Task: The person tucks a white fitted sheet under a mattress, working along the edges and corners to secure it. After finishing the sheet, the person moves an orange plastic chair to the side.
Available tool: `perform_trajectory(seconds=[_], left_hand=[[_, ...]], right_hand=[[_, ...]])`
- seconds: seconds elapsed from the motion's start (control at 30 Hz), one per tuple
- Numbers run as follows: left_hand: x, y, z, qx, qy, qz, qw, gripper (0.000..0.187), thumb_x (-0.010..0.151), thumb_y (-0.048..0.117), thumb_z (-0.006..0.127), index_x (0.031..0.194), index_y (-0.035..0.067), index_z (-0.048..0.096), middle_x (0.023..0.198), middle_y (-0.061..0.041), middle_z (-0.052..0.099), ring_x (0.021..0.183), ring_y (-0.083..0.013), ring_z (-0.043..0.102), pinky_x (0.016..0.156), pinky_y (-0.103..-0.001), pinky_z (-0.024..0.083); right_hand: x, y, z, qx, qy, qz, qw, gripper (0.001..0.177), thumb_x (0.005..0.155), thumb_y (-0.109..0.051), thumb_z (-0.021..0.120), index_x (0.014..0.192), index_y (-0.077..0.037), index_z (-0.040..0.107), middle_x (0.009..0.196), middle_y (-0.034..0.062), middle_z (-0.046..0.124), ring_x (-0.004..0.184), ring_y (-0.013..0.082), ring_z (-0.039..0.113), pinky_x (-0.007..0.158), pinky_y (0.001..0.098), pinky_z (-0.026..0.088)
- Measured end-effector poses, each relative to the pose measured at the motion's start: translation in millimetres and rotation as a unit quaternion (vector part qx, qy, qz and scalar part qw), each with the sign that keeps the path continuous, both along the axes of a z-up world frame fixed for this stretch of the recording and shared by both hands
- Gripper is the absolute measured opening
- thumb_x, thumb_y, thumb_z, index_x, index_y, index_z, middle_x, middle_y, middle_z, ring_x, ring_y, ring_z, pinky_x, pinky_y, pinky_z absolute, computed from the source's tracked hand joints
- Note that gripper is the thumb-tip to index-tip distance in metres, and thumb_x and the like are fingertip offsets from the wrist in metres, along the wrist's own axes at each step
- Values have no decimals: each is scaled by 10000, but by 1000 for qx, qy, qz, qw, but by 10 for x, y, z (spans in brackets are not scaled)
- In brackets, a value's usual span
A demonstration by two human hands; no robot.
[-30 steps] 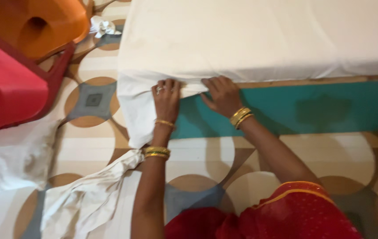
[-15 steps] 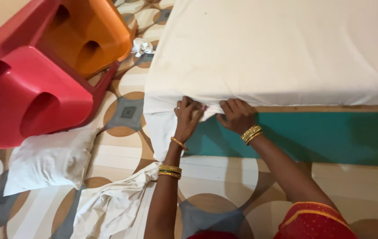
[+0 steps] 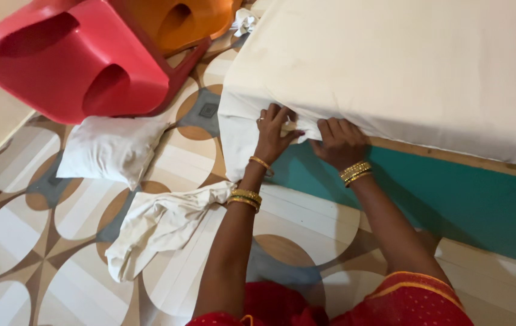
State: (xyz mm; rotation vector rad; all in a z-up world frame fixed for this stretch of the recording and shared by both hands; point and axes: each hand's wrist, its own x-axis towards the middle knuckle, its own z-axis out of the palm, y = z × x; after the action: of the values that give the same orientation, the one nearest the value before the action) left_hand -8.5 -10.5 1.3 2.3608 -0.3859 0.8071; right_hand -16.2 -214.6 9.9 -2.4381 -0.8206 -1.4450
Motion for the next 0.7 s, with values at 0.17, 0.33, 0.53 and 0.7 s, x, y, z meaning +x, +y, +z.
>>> perform_trajectory(seconds=[0.17, 0.33, 0.53, 0.7], left_hand=[[24, -19, -92, 6, -3, 25, 1000, 370, 724, 268, 895, 996, 151, 673, 1024, -41, 559, 966, -299, 503, 860, -452, 401], [2, -28, -20, 95, -17, 17, 995, 244, 786, 218, 866, 966, 162, 711, 1024, -40, 609, 962, -291, 533, 803, -461, 387], [-170, -26, 105, 146, -137, 5, 980, 362, 825, 227, 818, 1137, 82, 704, 1097, -93, 627, 1033, -301, 576, 895, -457, 455], [-108, 57, -52, 158, -241, -31, 957, 256, 881, 174, 806, 1088, 56, 711, 1188, -73, 672, 1153, -254, 604, 1020, -463, 469]], right_hand=[[56, -72, -101, 20, -37, 62, 997, 304, 748, -322, 838, 919, -144, 661, 850, 1, 624, 787, 183, 633, 695, 345, 533], [138, -94, -170, 10, -59, 90, 994, 232, 747, -290, 813, 800, -139, 646, 800, 26, 646, 722, 191, 634, 644, 339, 524], [33, -61, -52, -3, -46, 66, 997, 231, 777, -288, 795, 761, -143, 616, 722, 19, 588, 675, 196, 609, 649, 336, 527], [36, -3, -64, -10, -60, 11, 998, 285, 828, -364, 771, 770, -140, 604, 732, 15, 561, 671, 195, 590, 623, 333, 497]])
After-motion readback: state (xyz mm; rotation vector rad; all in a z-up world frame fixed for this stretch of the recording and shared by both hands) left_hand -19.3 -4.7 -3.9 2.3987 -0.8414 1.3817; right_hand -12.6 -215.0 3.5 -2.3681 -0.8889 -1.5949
